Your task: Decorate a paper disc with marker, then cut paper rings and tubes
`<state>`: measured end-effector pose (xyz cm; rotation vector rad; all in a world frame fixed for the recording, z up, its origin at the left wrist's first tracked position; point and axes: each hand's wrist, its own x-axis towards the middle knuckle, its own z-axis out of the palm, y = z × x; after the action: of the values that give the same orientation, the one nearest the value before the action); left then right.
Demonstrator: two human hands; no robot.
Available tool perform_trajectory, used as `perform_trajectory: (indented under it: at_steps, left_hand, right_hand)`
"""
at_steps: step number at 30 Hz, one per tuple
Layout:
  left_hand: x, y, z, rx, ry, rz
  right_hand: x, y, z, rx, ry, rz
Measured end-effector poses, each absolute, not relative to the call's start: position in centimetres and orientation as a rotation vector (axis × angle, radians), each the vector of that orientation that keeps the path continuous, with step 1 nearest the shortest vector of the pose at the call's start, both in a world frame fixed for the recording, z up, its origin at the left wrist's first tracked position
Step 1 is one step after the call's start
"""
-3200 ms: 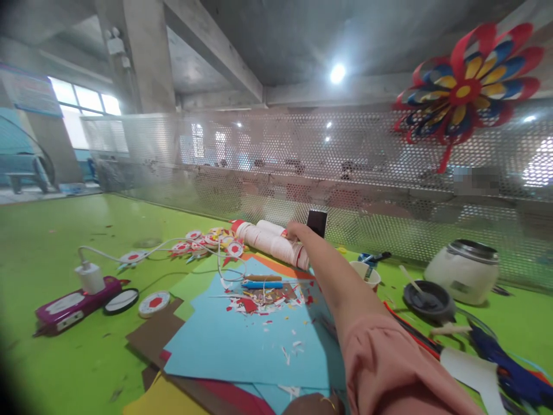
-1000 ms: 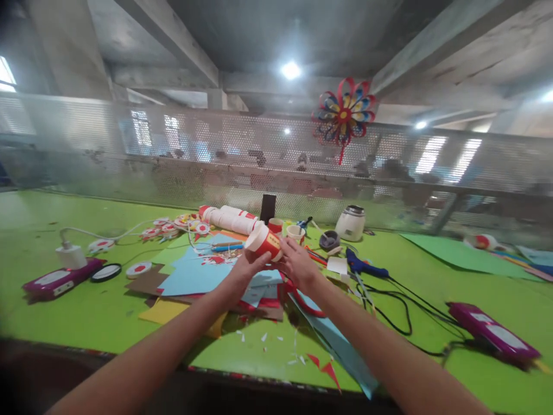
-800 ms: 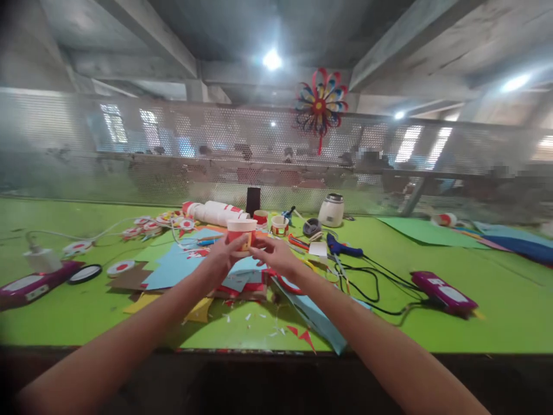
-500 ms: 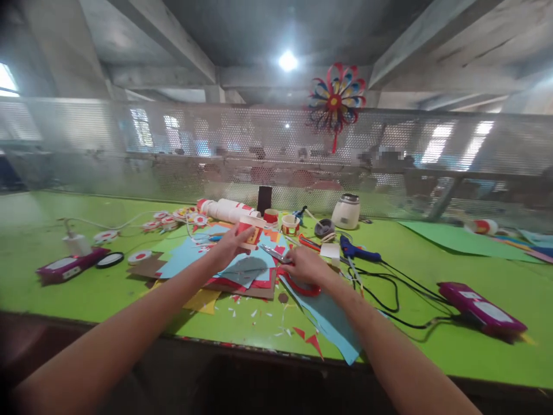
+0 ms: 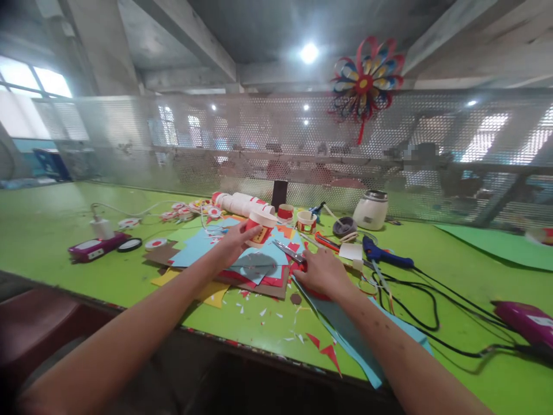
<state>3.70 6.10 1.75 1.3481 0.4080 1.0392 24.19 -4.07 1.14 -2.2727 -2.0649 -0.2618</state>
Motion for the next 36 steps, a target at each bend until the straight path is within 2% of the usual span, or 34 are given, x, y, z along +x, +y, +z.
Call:
perform_trajectory:
  at_steps: [6,17,27,32,36]
  left_hand:
    - [3.3,6.0,2.0,1.295,0.421,1.027]
    - [2.2,6.4,2.0,1.39,0.414,1.0]
    - [2.2,6.4,2.5,1.578,0.412,1.213]
    - [1.8,6.4,2.8,1.602,0.408,1.244]
    - [1.6,6.9,2.8,1.572,0.438,1.292]
  right_hand:
    - [23.6,-3.9,1.2,-2.282,-2.044,-0.225]
    - [26.6,-4.1,2.0,-2.158,-2.114,0.14]
    - [25.7,-3.3,0.5,-2.133,-1.919,0.12]
    - [26.4,-3.3,1.5,-1.987,-1.764,0.215]
    - [26.8,-3.8,2.7,-1.748,-1.637,0.43]
